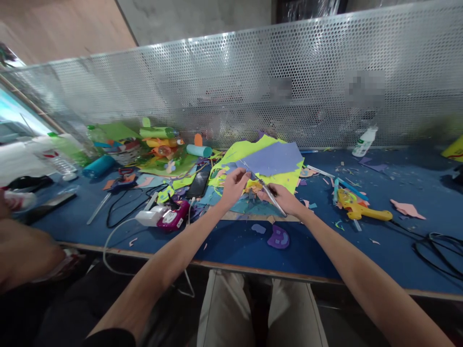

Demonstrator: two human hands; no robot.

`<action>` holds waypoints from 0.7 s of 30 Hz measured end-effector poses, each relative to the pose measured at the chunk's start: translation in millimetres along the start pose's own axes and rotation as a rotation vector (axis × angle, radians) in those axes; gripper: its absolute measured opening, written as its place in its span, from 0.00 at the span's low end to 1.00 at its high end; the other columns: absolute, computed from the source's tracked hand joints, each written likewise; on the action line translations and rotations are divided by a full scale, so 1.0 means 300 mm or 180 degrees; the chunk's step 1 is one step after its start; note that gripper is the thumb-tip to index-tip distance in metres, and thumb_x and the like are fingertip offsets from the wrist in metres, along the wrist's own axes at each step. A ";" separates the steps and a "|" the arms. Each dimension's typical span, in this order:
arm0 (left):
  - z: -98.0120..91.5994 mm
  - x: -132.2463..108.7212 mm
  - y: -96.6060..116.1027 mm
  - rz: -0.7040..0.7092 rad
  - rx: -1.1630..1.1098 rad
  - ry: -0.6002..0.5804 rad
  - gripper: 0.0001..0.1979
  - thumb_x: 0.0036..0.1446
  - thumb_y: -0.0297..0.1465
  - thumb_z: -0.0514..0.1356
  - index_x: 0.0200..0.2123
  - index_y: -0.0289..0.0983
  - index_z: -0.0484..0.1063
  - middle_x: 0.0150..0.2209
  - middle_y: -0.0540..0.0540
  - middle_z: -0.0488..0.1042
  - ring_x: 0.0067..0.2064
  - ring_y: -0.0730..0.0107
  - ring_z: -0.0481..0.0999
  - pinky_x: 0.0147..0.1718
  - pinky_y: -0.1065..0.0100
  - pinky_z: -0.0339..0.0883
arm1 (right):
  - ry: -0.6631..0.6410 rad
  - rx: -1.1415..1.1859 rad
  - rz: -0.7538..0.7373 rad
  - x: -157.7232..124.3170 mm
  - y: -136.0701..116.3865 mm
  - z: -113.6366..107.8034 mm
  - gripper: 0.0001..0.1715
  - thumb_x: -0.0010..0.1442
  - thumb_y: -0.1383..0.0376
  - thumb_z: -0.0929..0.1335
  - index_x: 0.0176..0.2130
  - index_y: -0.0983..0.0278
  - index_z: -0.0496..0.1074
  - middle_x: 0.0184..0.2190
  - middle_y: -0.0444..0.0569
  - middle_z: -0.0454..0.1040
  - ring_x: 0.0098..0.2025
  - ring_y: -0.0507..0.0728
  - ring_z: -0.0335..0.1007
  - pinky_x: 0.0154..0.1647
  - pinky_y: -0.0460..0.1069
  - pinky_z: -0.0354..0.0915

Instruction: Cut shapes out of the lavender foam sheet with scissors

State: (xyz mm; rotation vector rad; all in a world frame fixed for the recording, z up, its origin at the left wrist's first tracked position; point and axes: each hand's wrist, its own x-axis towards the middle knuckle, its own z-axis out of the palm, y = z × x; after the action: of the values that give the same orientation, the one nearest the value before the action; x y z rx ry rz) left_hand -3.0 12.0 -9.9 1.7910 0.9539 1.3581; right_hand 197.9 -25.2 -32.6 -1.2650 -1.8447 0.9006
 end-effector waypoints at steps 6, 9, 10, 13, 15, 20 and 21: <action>-0.006 -0.008 0.028 -0.0138 -0.0087 -0.0083 0.22 0.62 0.51 0.61 0.28 0.38 0.67 0.19 0.52 0.60 0.25 0.73 0.59 0.26 0.65 0.53 | -0.0195 0.0035 -0.0010 -0.017 -0.037 -0.018 0.30 0.57 0.38 0.65 0.31 0.61 0.70 0.20 0.40 0.62 0.22 0.51 0.58 0.23 0.47 0.55; -0.007 -0.012 0.043 -0.0198 -0.0189 -0.0095 0.23 0.61 0.52 0.62 0.26 0.39 0.67 0.19 0.51 0.61 0.25 0.72 0.58 0.26 0.63 0.53 | -0.0322 0.0139 0.0016 -0.023 -0.031 -0.025 0.31 0.57 0.37 0.63 0.31 0.61 0.69 0.19 0.40 0.62 0.20 0.51 0.59 0.22 0.47 0.57; -0.007 -0.013 0.047 -0.0212 -0.0218 -0.0098 0.23 0.60 0.52 0.62 0.27 0.39 0.68 0.19 0.51 0.61 0.25 0.73 0.58 0.26 0.63 0.52 | -0.0333 0.0146 0.0022 -0.024 -0.027 -0.026 0.31 0.57 0.36 0.63 0.31 0.61 0.69 0.19 0.40 0.62 0.20 0.51 0.59 0.22 0.48 0.58; -0.005 -0.014 0.052 -0.0246 -0.0322 -0.0079 0.22 0.59 0.52 0.63 0.28 0.38 0.70 0.19 0.51 0.60 0.24 0.74 0.56 0.25 0.64 0.50 | -0.0356 0.0168 0.0012 -0.024 -0.017 -0.028 0.32 0.57 0.35 0.63 0.31 0.61 0.69 0.19 0.41 0.64 0.20 0.51 0.61 0.23 0.47 0.60; -0.005 -0.013 0.050 -0.0258 -0.0375 -0.0068 0.22 0.58 0.51 0.64 0.27 0.38 0.70 0.18 0.51 0.60 0.23 0.74 0.56 0.24 0.64 0.49 | -0.0389 0.0187 -0.0018 -0.024 -0.015 -0.028 0.32 0.57 0.35 0.63 0.32 0.61 0.69 0.20 0.41 0.64 0.21 0.51 0.62 0.23 0.47 0.61; -0.004 -0.008 0.035 -0.0270 -0.0514 -0.0034 0.20 0.55 0.50 0.67 0.27 0.38 0.74 0.18 0.50 0.63 0.22 0.74 0.56 0.23 0.65 0.48 | -0.0414 0.0202 -0.0062 -0.025 -0.015 -0.025 0.30 0.59 0.38 0.64 0.34 0.62 0.70 0.21 0.41 0.65 0.21 0.50 0.62 0.23 0.46 0.61; -0.004 -0.007 0.032 -0.0267 -0.0534 -0.0019 0.20 0.55 0.49 0.67 0.26 0.38 0.74 0.19 0.50 0.64 0.22 0.74 0.57 0.23 0.65 0.48 | -0.0410 0.0214 -0.0069 -0.025 -0.015 -0.024 0.30 0.59 0.38 0.64 0.34 0.61 0.70 0.21 0.40 0.65 0.21 0.50 0.62 0.23 0.46 0.61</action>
State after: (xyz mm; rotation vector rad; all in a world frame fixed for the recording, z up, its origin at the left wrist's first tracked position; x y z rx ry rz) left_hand -3.2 5.6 -2.2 1.6117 0.8751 1.3384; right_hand 204.0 -32.6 -26.6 -1.1674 -1.9069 1.0449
